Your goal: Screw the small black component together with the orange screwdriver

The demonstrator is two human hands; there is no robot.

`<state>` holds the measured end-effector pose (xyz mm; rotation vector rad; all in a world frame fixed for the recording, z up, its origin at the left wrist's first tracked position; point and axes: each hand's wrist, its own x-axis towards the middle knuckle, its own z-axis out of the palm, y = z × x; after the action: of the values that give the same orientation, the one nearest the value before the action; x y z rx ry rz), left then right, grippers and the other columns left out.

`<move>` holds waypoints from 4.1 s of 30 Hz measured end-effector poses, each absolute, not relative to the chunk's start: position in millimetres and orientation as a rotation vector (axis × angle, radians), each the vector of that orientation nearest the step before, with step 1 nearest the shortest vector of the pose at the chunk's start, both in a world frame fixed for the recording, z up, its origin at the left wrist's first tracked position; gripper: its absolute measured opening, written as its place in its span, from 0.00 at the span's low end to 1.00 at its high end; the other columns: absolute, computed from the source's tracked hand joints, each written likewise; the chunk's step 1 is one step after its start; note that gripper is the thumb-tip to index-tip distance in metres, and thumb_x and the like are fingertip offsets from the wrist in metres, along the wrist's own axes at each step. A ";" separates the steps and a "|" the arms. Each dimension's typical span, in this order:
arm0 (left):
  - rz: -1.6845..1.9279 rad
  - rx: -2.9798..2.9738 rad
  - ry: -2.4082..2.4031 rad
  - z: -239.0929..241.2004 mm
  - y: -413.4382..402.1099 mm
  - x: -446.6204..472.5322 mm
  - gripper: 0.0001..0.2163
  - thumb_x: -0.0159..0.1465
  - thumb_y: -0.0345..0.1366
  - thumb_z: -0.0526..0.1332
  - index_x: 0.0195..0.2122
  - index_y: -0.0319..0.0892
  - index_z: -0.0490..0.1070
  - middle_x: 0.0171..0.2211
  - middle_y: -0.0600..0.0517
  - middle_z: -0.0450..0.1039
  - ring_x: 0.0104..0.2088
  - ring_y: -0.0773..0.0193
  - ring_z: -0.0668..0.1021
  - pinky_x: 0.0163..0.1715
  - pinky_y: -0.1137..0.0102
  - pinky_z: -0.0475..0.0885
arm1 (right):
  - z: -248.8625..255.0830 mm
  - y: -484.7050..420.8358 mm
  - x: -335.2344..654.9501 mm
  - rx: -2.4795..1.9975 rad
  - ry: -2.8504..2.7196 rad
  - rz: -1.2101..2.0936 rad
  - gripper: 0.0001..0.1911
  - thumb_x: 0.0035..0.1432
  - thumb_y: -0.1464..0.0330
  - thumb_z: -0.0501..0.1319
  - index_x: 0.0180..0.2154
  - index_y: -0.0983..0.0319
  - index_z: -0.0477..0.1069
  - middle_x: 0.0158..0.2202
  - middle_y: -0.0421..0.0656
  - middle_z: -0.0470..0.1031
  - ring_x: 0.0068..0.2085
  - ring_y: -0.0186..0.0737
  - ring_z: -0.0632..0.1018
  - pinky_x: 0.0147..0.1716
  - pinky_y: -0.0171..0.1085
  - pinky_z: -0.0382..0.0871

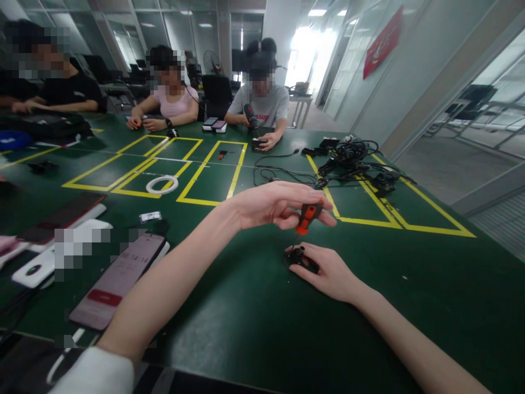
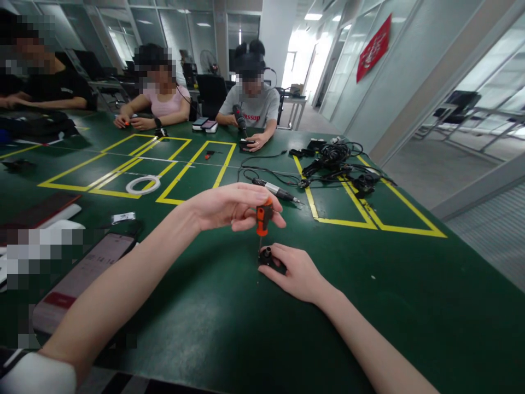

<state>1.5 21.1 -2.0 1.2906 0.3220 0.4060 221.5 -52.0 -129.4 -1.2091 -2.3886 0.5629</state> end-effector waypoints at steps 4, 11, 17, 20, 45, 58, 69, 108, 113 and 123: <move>0.502 1.276 0.412 -1.9 20.2 5.3 0.07 0.61 0.31 0.71 0.35 0.37 0.75 0.33 0.50 0.79 0.21 0.78 0.65 0.20 0.78 0.58 | -130.3 -54.5 222.5 -1.196 -2.327 0.604 0.23 0.67 0.61 0.62 0.60 0.62 0.70 0.35 0.43 0.79 0.32 0.42 0.79 0.35 0.39 0.73; 0.606 1.354 0.464 0.6 7.5 7.8 0.13 0.61 0.40 0.72 0.44 0.40 0.79 0.27 0.59 0.64 0.19 0.79 0.55 0.18 0.76 0.46 | -129.8 -57.5 219.7 -1.115 -2.169 0.527 0.18 0.69 0.63 0.60 0.56 0.62 0.72 0.32 0.40 0.74 0.23 0.33 0.68 0.25 0.34 0.65; 0.571 1.376 0.487 1.4 5.7 7.6 0.15 0.65 0.47 0.67 0.36 0.37 0.76 0.30 0.53 0.73 0.19 0.75 0.65 0.17 0.75 0.57 | -128.8 -58.2 218.9 -1.033 -2.184 0.500 0.15 0.69 0.64 0.61 0.54 0.62 0.73 0.34 0.41 0.73 0.24 0.33 0.69 0.25 0.33 0.64; 0.520 1.305 0.431 -0.3 7.4 9.2 0.14 0.67 0.46 0.63 0.37 0.37 0.74 0.36 0.47 0.79 0.20 0.72 0.71 0.19 0.74 0.66 | -130.4 -57.4 219.1 -1.020 -2.203 0.512 0.12 0.70 0.64 0.61 0.50 0.63 0.75 0.34 0.42 0.73 0.26 0.34 0.71 0.26 0.33 0.65; 0.619 1.301 0.496 1.2 5.5 9.8 0.14 0.64 0.38 0.68 0.50 0.39 0.77 0.37 0.50 0.79 0.22 0.76 0.70 0.19 0.78 0.63 | -132.6 -54.3 219.0 -1.066 -2.232 0.592 0.13 0.70 0.61 0.60 0.49 0.63 0.75 0.34 0.43 0.74 0.28 0.36 0.71 0.29 0.36 0.66; 0.649 1.346 0.472 1.5 4.8 10.9 0.10 0.65 0.39 0.68 0.39 0.39 0.69 0.38 0.48 0.81 0.21 0.73 0.74 0.20 0.77 0.67 | -131.7 -53.2 219.8 -1.048 -2.244 0.608 0.14 0.71 0.60 0.60 0.49 0.62 0.75 0.35 0.44 0.75 0.28 0.36 0.71 0.28 0.35 0.66; 0.652 1.387 0.510 3.6 4.5 9.4 0.13 0.65 0.44 0.67 0.39 0.37 0.76 0.34 0.50 0.78 0.20 0.74 0.70 0.19 0.76 0.66 | -128.9 -53.6 218.5 -1.048 -2.253 0.605 0.13 0.71 0.61 0.59 0.47 0.63 0.75 0.33 0.42 0.73 0.27 0.35 0.70 0.28 0.35 0.65; 0.976 2.114 1.034 5.8 -18.6 17.6 0.06 0.67 0.33 0.63 0.35 0.43 0.67 0.26 0.56 0.71 0.27 0.67 0.74 0.28 0.73 0.63 | -125.5 -53.7 221.6 -1.077 -2.231 0.683 0.15 0.68 0.59 0.63 0.48 0.63 0.76 0.30 0.40 0.72 0.24 0.33 0.65 0.23 0.33 0.60; 0.971 2.412 1.118 3.2 -27.0 25.4 0.06 0.71 0.39 0.60 0.41 0.44 0.73 0.27 0.54 0.72 0.32 0.61 0.76 0.34 0.70 0.64 | -123.4 -54.0 221.5 -1.081 -2.219 0.702 0.15 0.68 0.59 0.62 0.46 0.63 0.76 0.29 0.39 0.71 0.23 0.34 0.66 0.23 0.34 0.61; 0.877 2.544 0.987 7.8 -25.3 16.2 0.10 0.60 0.28 0.59 0.43 0.41 0.71 0.35 0.50 0.74 0.34 0.61 0.74 0.34 0.68 0.66 | -124.1 -54.6 219.7 -1.112 -2.196 0.724 0.13 0.69 0.58 0.61 0.43 0.61 0.75 0.26 0.38 0.70 0.23 0.35 0.66 0.23 0.35 0.60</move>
<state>16.2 -25.3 7.8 2.5440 0.9872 0.8765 219.7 -54.6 -124.1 -1.1118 -2.1958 0.7237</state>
